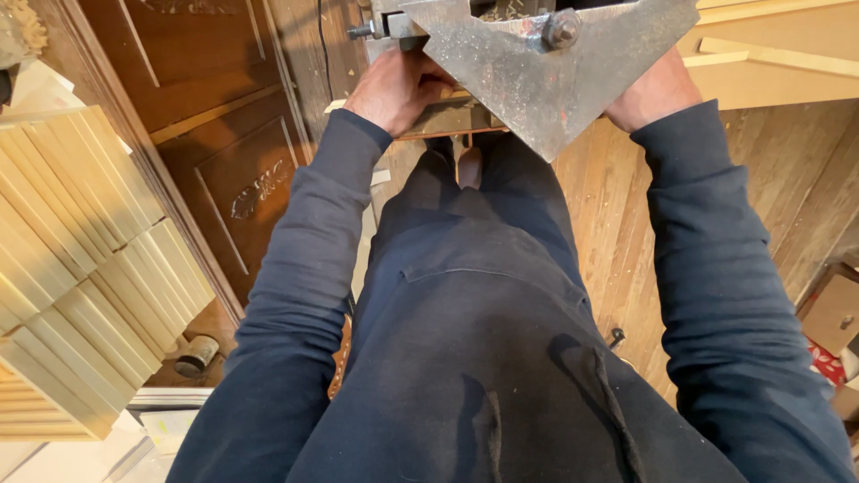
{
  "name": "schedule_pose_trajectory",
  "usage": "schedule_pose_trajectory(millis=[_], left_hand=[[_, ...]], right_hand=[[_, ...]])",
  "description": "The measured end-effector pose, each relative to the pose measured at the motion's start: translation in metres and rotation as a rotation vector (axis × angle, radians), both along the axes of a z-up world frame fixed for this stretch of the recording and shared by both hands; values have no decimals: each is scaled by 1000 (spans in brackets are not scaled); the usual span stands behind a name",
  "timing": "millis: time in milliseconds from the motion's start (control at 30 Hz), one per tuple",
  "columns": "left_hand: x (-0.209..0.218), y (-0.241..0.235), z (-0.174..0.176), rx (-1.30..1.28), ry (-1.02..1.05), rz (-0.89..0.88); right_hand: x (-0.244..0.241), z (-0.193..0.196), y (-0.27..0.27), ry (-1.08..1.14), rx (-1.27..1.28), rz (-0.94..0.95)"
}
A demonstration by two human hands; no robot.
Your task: Assembling a wooden picture frame using a mechanical V-nailer machine.
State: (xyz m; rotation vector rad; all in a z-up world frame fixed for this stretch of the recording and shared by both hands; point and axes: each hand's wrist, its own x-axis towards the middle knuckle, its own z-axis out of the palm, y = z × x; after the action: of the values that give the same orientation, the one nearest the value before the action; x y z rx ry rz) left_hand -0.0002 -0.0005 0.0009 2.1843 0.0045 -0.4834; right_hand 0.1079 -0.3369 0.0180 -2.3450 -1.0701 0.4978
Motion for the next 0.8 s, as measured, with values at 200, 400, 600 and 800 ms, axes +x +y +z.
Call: schedule_pose_trajectory(millis=[200,400,600,800], left_hand=[[0,1,-1,5,-36,-17],[0,1,2,8,-12,-6],[0,2,-6,-3,-80,-59],[-1,1,-8,54,-35,-41]], right_hand=[[-2,6,1,17,41,47],[-10,13,6,60,24,-50],[-17,9,7,-10,41,-38],[-21,-2,4,-86,21,-18]])
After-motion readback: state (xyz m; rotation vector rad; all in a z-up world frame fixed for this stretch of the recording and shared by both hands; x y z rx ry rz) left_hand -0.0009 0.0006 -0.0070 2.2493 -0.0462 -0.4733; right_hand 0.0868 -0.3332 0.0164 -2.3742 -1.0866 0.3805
